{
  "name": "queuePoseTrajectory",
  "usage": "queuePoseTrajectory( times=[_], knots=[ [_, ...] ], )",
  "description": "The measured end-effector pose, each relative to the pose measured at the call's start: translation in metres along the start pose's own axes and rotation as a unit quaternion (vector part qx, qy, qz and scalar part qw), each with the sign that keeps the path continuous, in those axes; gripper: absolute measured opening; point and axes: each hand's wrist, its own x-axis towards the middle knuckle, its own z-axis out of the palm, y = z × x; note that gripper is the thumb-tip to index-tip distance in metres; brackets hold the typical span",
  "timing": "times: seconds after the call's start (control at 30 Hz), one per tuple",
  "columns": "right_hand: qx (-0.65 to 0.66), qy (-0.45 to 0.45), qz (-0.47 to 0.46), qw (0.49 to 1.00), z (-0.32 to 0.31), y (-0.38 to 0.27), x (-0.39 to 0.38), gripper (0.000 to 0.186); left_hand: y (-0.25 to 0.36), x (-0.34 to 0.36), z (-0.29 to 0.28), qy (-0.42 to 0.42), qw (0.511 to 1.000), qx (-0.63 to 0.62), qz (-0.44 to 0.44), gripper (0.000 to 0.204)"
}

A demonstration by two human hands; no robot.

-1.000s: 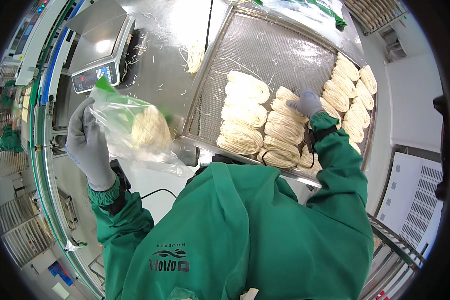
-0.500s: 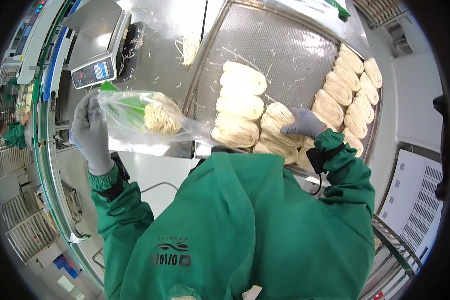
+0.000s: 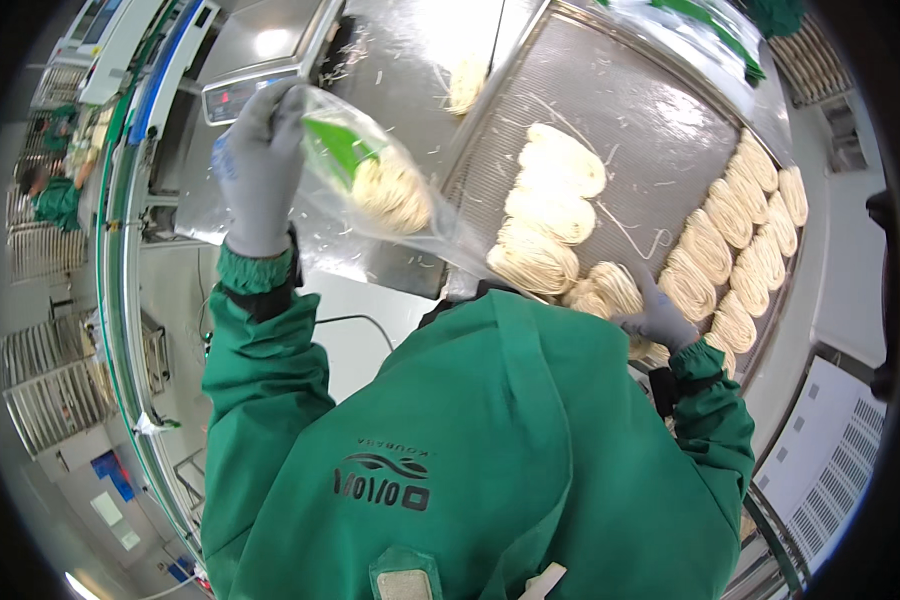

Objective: The person repeatedly picks bundles of noodles from a tray, places them into clear plastic bags, weighs the bags on a digital scale, and sets the filled bags aside. The person also retrieves a new tray of noodles from a rack and continues the packaging cycle.

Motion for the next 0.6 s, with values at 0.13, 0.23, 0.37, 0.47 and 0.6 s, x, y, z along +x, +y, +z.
queuePoseTrajectory(
  times=[0.13, 0.23, 0.37, 0.47, 0.6],
  knots=[
    [-0.238, 0.027, -0.148, 0.96, 0.014, -0.01, -0.014, 0.078, 0.011, -0.004, 0.008, -0.047, 0.998, -0.043, -0.025, 0.021],
    [-0.149, 0.056, -0.108, 0.981, 0.012, -0.035, -0.026, 0.074, 0.012, -0.012, 0.013, -0.083, 0.994, -0.05, -0.053, 0.019],
    [0.085, 0.053, -0.127, 0.987, -0.013, -0.099, -0.02, 0.079, 0.016, -0.018, 0.02, -0.092, 0.995, -0.034, -0.013, 0.02],
    [0.202, 0.028, -0.352, 0.914, 0.002, -0.172, 0.009, 0.076, 0.024, -0.02, 0.027, -0.137, 0.988, -0.068, -0.005, 0.024],
    [-0.26, 0.352, -0.487, 0.756, 0.056, -0.255, 0.055, 0.057, 0.026, -0.029, 0.028, -0.167, 0.985, -0.029, -0.015, 0.025]
  ],
)
